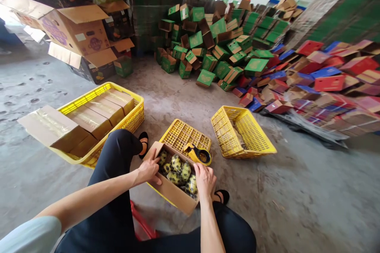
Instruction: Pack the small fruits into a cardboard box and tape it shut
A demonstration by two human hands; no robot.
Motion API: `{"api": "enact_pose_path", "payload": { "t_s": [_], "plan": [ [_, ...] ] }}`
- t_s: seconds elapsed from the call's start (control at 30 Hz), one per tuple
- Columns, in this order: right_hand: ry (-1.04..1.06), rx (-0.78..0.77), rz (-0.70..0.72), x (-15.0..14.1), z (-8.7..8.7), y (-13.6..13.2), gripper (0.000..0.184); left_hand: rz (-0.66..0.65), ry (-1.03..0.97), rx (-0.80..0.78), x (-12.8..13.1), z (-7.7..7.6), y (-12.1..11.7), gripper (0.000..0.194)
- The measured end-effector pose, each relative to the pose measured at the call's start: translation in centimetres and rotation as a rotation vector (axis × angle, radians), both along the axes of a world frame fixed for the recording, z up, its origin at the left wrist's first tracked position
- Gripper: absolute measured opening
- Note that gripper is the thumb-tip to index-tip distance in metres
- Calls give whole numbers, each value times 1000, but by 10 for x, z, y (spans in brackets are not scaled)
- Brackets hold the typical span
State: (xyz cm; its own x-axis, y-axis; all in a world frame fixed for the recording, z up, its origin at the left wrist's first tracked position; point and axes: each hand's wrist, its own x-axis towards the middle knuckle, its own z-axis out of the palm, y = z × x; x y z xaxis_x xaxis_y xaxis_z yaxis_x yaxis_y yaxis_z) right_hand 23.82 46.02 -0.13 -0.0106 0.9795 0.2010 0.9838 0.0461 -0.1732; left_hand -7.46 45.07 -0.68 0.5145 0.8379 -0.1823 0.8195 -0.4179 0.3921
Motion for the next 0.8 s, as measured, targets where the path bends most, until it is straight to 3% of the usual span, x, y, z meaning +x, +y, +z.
{"api": "enact_pose_path", "payload": {
  "t_s": [0.17,0.37,0.5,0.63,0.7,0.8],
  "plan": [
    [74,4,-89,5,-11,16,45,97,6,-95,3,2,12,63],
    [-3,70,-57,3,-15,14,55,-15,-72,84,-2,-5,8,73],
    [-1,218,-28,-7,-5,7,57,-25,-83,41,-6,8,-1,67],
    [150,245,180,-28,3,-3,48,0,-138,62,-3,24,-6,46],
    [223,202,250,-38,-3,-7,46,-12,-181,70,3,29,-3,41],
    [289,161,207,-39,-23,-8,52,-26,-224,-8,21,32,7,42]
  ]
}}
